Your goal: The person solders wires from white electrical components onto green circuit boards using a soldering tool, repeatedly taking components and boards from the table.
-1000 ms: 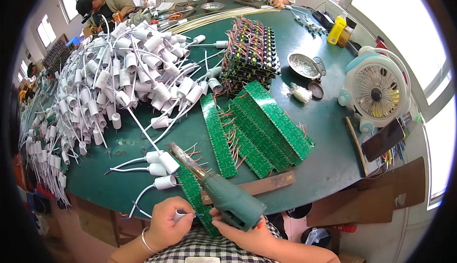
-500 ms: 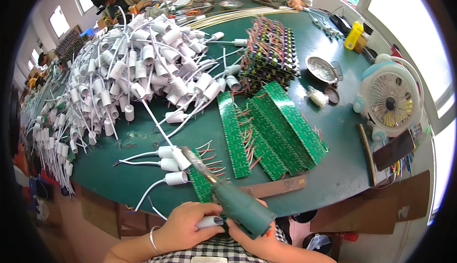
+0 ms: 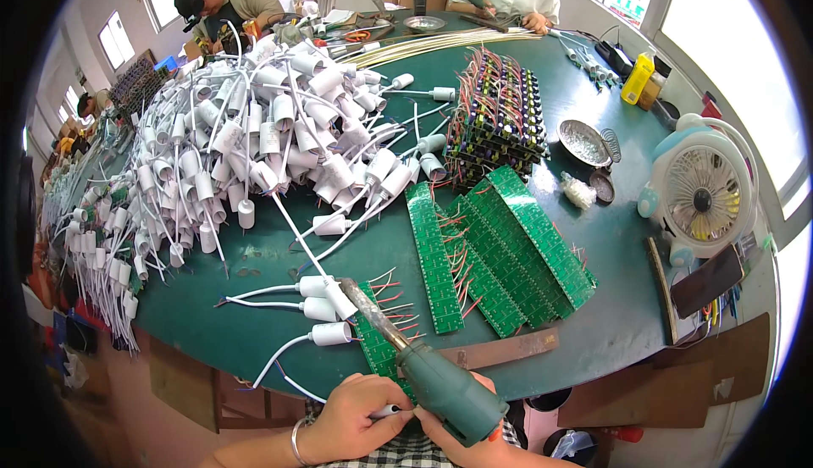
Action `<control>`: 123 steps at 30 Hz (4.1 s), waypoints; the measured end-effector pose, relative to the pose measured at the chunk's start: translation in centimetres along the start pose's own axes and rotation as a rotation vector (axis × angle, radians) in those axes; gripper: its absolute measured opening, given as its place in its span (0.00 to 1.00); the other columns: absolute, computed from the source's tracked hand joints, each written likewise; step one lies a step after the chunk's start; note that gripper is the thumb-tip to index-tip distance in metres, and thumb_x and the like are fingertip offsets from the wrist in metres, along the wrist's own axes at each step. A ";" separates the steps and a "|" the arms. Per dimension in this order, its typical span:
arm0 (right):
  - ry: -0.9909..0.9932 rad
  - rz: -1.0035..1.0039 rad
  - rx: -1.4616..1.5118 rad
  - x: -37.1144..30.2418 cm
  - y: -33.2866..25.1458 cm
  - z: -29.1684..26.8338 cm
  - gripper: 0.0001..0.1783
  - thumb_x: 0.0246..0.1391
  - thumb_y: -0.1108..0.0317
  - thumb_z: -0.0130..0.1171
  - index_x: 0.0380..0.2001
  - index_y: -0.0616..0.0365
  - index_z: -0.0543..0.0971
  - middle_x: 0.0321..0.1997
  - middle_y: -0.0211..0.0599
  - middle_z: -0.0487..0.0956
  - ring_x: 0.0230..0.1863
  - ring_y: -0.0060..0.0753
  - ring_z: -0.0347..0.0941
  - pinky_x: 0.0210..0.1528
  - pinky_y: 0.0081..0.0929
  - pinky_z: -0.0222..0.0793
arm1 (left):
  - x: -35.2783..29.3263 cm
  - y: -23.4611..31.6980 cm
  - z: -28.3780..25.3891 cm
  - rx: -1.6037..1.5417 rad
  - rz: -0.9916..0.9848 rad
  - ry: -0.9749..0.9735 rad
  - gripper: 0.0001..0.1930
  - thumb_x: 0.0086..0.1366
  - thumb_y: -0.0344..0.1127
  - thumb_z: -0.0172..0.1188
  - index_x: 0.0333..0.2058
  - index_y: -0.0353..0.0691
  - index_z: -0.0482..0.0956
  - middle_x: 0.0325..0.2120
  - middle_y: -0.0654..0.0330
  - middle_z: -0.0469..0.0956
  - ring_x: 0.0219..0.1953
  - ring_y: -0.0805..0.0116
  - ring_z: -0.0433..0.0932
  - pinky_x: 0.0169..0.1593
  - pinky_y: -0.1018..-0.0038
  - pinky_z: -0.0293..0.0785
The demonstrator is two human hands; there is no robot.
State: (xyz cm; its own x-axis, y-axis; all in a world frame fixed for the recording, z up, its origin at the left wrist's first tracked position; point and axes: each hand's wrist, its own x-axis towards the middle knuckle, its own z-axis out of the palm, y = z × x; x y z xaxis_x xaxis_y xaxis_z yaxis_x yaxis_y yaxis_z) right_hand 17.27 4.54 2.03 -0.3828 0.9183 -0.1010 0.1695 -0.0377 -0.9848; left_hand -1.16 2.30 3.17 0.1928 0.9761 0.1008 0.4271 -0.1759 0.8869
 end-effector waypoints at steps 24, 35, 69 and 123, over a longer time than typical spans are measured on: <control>-0.061 0.091 0.017 -0.4 2.9 1.3 0.11 0.59 0.63 0.55 0.42 0.55 0.72 0.37 0.34 0.73 0.37 0.27 0.68 0.41 0.25 0.66 | -0.2 -1.8 0.4 -0.140 0.230 0.256 0.04 0.61 0.32 0.58 0.29 0.39 0.74 0.23 0.58 0.72 0.21 0.64 0.68 0.27 0.71 0.65; 0.001 0.025 -0.011 0.4 -0.4 1.9 0.08 0.55 0.69 0.60 0.38 0.56 0.74 0.33 0.33 0.74 0.33 0.27 0.69 0.37 0.28 0.66 | -0.6 -1.6 0.3 -0.151 0.051 0.221 0.07 0.47 0.27 0.64 0.27 0.41 0.76 0.24 0.62 0.77 0.27 0.66 0.75 0.36 0.72 0.66; 0.067 -0.012 0.065 -5.5 1.8 -4.2 0.17 0.51 0.70 0.62 0.44 0.63 0.76 0.41 0.40 0.78 0.39 0.33 0.75 0.40 0.29 0.70 | 1.0 -4.3 -2.0 0.649 -0.032 0.411 0.07 0.38 0.31 0.63 0.17 0.46 0.73 0.54 0.61 0.67 0.56 0.48 0.57 0.53 0.53 0.49; 0.012 0.025 -0.068 -5.0 3.9 -4.5 0.18 0.52 0.68 0.61 0.46 0.64 0.76 0.40 0.41 0.79 0.37 0.37 0.76 0.38 0.32 0.70 | 1.2 -3.7 -2.8 0.624 -0.097 0.329 0.05 0.37 0.32 0.65 0.16 0.47 0.77 0.54 0.60 0.67 0.57 0.47 0.57 0.58 0.55 0.47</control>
State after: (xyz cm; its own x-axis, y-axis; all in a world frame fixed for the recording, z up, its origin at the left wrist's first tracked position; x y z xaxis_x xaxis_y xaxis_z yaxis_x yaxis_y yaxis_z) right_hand 23.94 1.62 -0.63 -0.3668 0.9220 -0.1236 0.2400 -0.0345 -0.9701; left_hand -5.03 4.53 1.25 -0.1061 0.9618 0.2524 0.8739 -0.0310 0.4852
